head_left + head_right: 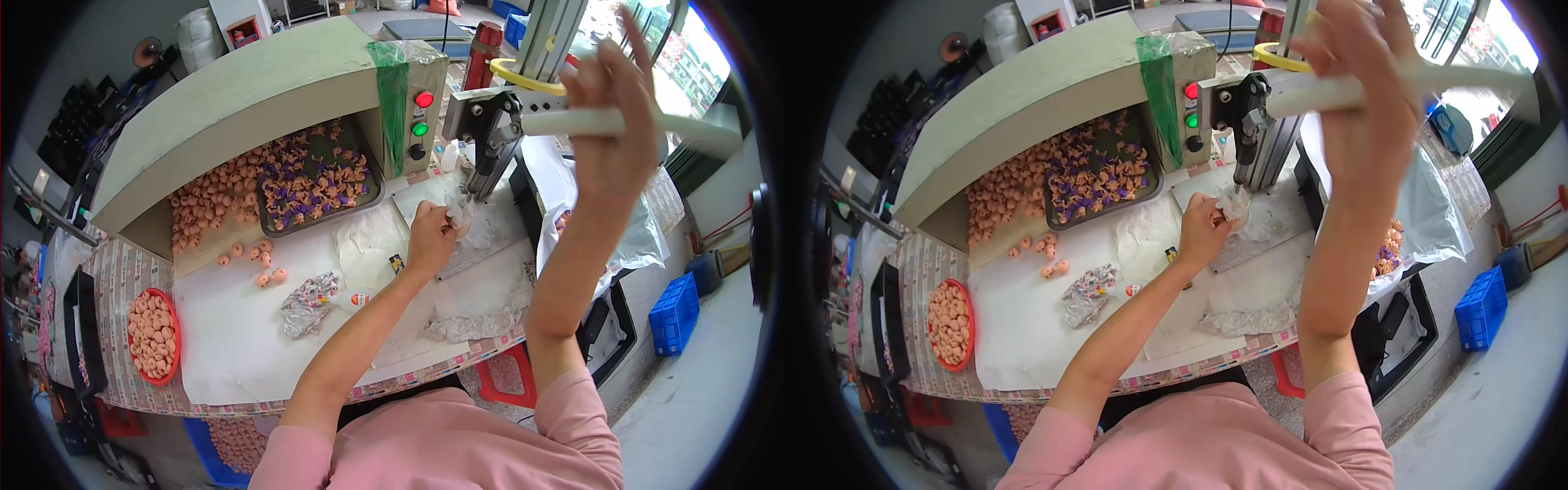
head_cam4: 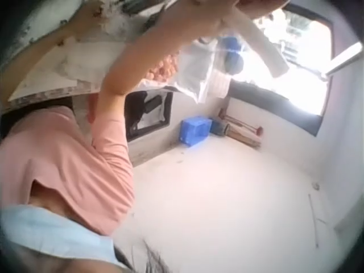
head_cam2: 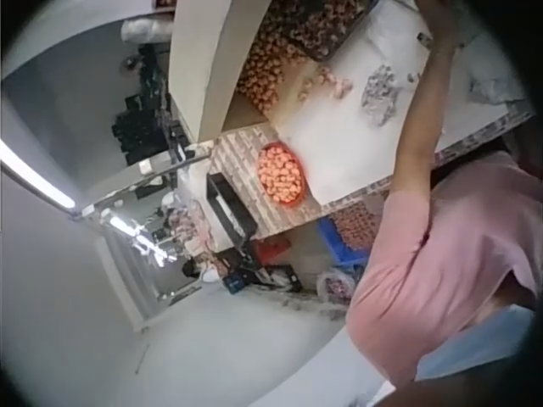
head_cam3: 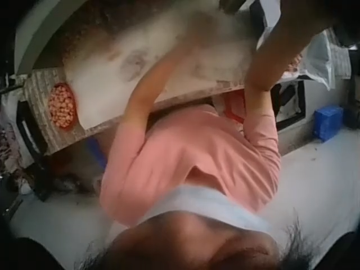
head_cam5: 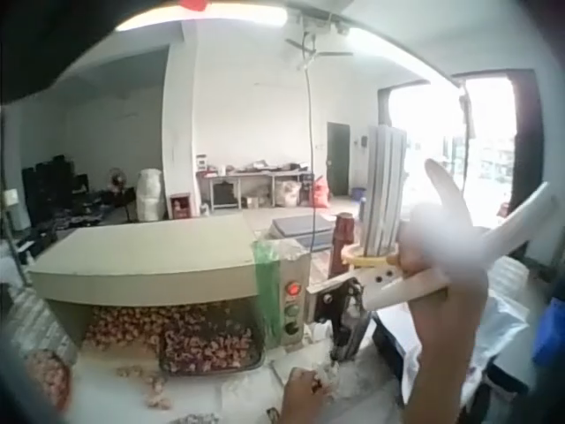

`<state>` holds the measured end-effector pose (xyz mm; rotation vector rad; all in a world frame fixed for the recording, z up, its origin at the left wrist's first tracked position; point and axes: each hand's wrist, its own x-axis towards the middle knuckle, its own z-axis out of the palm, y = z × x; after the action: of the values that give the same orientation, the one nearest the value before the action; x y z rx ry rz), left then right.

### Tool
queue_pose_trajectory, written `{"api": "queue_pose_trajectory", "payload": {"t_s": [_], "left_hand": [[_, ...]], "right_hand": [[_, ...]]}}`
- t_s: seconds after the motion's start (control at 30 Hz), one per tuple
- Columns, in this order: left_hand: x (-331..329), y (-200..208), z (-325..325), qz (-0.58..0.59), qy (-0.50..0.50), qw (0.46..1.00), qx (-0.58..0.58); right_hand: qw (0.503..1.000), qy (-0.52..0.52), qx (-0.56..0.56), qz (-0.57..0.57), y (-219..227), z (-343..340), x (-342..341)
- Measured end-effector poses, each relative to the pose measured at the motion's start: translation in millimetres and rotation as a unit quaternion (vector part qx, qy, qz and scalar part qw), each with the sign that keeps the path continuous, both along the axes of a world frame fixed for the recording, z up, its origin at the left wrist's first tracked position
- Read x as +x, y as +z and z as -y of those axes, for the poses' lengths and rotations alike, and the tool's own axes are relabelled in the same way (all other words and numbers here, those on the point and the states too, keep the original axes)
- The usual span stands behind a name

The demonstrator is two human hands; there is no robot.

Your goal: Assembling small plastic toy components at a factory workstation using glue and a press machine.

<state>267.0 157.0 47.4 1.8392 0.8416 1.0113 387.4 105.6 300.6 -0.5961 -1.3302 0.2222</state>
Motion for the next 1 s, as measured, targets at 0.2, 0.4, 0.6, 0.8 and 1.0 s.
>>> {"api": "queue_pose_trajectory", "payload": {"t_s": [0.2,0.4,0.6,0.8,1.0], "left_hand": [[-20.5,-10.2,-2.2,0.011,0.019,0.999,0.024],[-90.7,6.4,28.4,0.258,-0.108,0.822,-0.497],[-164.9,4.3,87.1,0.337,-0.091,0.715,-0.606],[-227.3,-11.6,129.4,0.4,-0.074,0.694,-0.594],[-265.0,-33.2,153.8,0.475,-0.037,0.704,-0.527]], "right_hand": [[0.984,-0.011,0.122,0.13,-93.7,64.7,-4.8],[0.97,-0.235,0.048,0.035,-148.0,79.1,-24.3],[0.895,-0.12,-0.412,0.119,-237.0,79.1,-101.7],[0.878,-0.149,-0.354,0.286,-263.3,38.7,-171.0],[0.828,-0.05,-0.415,0.372,-267.3,47.1,-199.3]]}}
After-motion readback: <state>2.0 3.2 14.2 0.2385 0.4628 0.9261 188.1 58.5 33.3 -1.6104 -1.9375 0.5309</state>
